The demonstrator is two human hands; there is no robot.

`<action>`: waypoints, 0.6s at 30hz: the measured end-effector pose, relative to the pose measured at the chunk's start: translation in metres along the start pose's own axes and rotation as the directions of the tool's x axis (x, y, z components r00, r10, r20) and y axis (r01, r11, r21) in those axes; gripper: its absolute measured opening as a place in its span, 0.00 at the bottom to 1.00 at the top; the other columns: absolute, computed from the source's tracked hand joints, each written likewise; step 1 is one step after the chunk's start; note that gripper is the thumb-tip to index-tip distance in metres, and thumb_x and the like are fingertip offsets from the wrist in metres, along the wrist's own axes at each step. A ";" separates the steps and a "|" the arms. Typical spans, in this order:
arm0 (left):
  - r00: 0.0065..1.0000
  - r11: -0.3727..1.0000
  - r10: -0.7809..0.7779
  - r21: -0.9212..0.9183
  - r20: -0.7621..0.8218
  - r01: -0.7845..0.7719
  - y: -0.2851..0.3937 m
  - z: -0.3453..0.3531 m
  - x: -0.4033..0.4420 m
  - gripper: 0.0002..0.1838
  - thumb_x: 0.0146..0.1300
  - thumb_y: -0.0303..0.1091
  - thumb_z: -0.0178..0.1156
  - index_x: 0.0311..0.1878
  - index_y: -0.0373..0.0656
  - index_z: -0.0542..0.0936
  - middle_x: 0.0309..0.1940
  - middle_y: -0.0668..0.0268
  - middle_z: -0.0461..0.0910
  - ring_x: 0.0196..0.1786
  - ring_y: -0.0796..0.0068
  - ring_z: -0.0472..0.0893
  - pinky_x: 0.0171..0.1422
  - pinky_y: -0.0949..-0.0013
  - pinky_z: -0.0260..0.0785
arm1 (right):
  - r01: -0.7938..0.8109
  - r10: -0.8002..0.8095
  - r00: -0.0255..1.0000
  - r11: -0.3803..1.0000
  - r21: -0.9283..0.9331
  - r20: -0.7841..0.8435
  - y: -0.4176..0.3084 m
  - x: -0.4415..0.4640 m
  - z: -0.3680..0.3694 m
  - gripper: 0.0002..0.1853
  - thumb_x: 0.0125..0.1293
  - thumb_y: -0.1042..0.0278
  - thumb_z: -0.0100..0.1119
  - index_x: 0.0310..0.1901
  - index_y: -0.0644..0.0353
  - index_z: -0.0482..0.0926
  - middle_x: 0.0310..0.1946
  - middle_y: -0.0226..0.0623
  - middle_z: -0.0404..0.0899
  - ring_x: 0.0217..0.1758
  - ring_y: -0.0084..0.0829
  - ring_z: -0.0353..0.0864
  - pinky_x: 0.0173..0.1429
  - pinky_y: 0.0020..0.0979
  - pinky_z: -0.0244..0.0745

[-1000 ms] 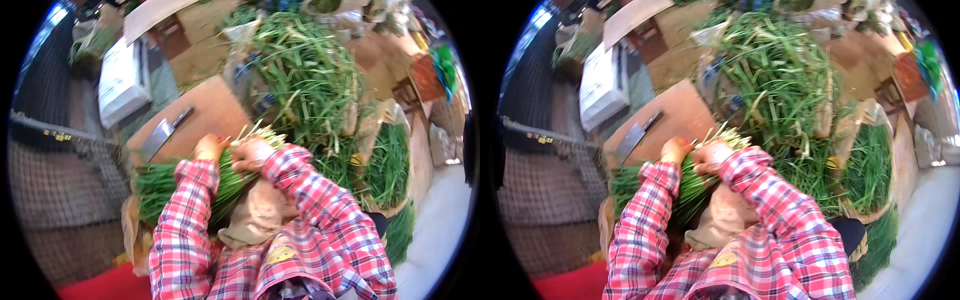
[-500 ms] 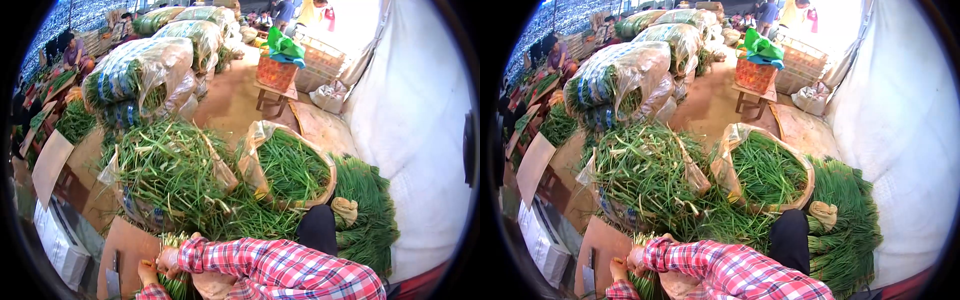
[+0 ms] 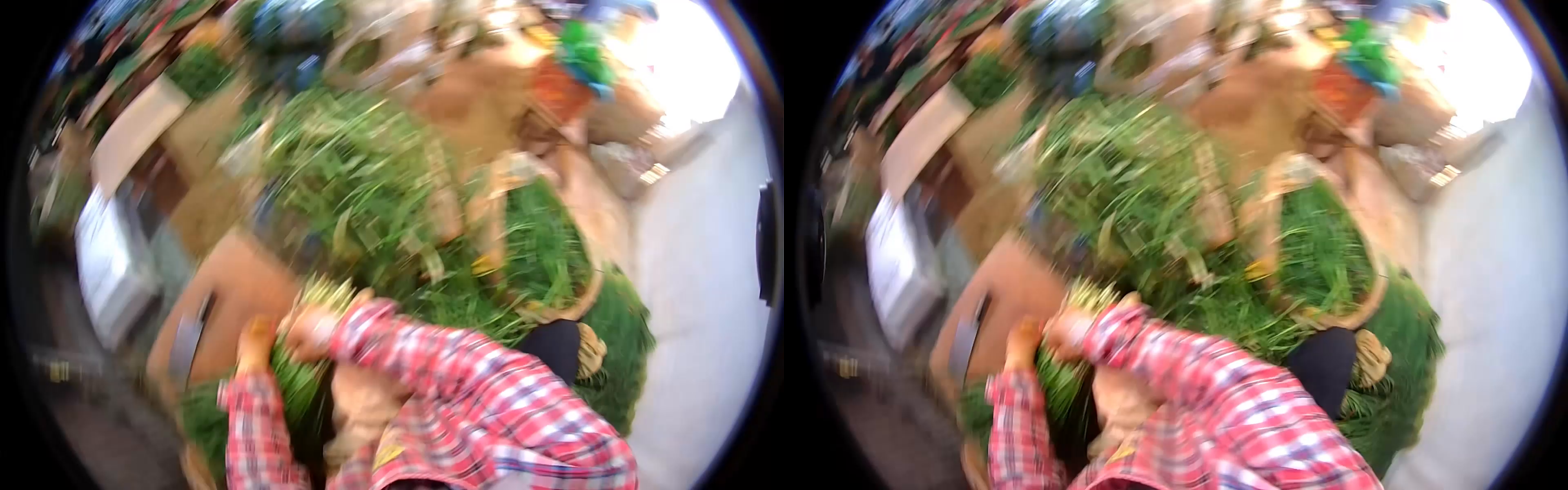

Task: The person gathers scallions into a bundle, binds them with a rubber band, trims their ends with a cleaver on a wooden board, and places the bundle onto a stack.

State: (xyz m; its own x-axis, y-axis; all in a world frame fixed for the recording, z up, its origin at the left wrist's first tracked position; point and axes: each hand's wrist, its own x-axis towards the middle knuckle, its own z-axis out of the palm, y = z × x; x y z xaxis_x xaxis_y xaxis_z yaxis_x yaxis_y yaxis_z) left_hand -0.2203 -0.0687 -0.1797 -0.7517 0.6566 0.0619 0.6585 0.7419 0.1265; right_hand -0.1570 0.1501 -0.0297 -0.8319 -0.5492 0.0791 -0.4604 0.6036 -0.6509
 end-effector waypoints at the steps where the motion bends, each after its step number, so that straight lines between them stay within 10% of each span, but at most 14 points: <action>1: 0.995 0.992 -0.079 -0.101 -0.061 0.073 0.018 -0.029 0.001 0.13 0.61 0.44 0.52 0.31 0.45 0.78 0.29 0.61 0.78 0.34 0.58 0.78 0.37 0.58 0.71 | -0.036 0.030 0.993 0.998 0.051 0.111 -0.008 -0.001 -0.014 0.10 0.45 0.57 0.61 0.21 0.55 0.81 0.24 0.36 0.77 0.32 0.37 0.77 0.39 0.39 0.72; 2: 0.930 0.933 -0.330 -0.091 0.162 0.347 0.039 -0.066 0.015 0.15 0.61 0.46 0.52 0.33 0.44 0.79 0.29 0.60 0.80 0.33 0.55 0.78 0.38 0.59 0.71 | 0.056 -0.058 0.998 0.987 0.148 0.011 -0.004 -0.005 -0.013 0.09 0.45 0.57 0.58 0.23 0.52 0.81 0.21 0.38 0.76 0.32 0.39 0.78 0.39 0.40 0.72; 3: 0.920 0.780 -0.388 -0.508 0.065 0.365 0.039 -0.064 0.013 0.13 0.57 0.42 0.59 0.36 0.42 0.80 0.28 0.60 0.81 0.32 0.62 0.80 0.38 0.64 0.72 | -0.051 0.040 0.994 0.994 0.100 0.103 -0.004 -0.009 -0.010 0.09 0.47 0.57 0.57 0.24 0.51 0.82 0.26 0.37 0.77 0.38 0.40 0.77 0.47 0.42 0.69; 4: 0.797 0.469 -0.530 -0.682 0.290 0.560 0.054 -0.098 0.015 0.12 0.52 0.35 0.64 0.40 0.41 0.80 0.28 0.62 0.82 0.32 0.73 0.80 0.39 0.70 0.72 | 0.089 -0.090 0.996 0.995 -0.049 -0.004 0.001 -0.012 -0.006 0.10 0.49 0.54 0.58 0.28 0.49 0.82 0.39 0.38 0.78 0.49 0.39 0.74 0.58 0.44 0.62; 6: 0.753 0.215 -0.503 -0.783 0.424 0.584 0.037 -0.066 0.008 0.18 0.48 0.30 0.65 0.44 0.36 0.78 0.32 0.58 0.82 0.36 0.72 0.81 0.43 0.72 0.72 | -0.049 0.081 0.975 0.987 -0.154 0.209 -0.003 -0.011 -0.005 0.17 0.52 0.48 0.58 0.38 0.48 0.82 0.59 0.34 0.68 0.66 0.33 0.60 0.70 0.42 0.47; 14: 0.714 0.185 -0.515 -0.752 0.474 0.632 0.050 -0.097 0.009 0.15 0.50 0.24 0.63 0.43 0.35 0.79 0.31 0.64 0.81 0.33 0.78 0.78 0.38 0.75 0.70 | -0.132 0.134 0.979 0.991 -0.024 0.155 -0.010 -0.010 -0.005 0.15 0.53 0.49 0.60 0.36 0.48 0.83 0.53 0.28 0.74 0.64 0.32 0.62 0.69 0.39 0.47; 18: 0.712 0.157 -0.505 -0.760 0.487 0.631 0.042 -0.079 0.008 0.16 0.50 0.23 0.63 0.45 0.37 0.78 0.30 0.66 0.80 0.32 0.80 0.77 0.36 0.77 0.69 | -0.075 0.073 0.997 0.995 -0.062 -0.028 -0.045 -0.001 -0.010 0.12 0.57 0.53 0.58 0.31 0.52 0.80 0.33 0.31 0.80 0.43 0.37 0.77 0.49 0.39 0.68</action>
State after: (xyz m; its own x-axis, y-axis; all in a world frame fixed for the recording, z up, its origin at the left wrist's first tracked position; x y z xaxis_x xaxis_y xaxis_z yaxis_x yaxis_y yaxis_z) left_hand -0.2012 -0.0428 -0.0960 -0.8499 0.1594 -0.5022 -0.3991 0.4275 0.8111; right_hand -0.1385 0.1290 0.0073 -0.8718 -0.4870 0.0523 -0.4150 0.6776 -0.6072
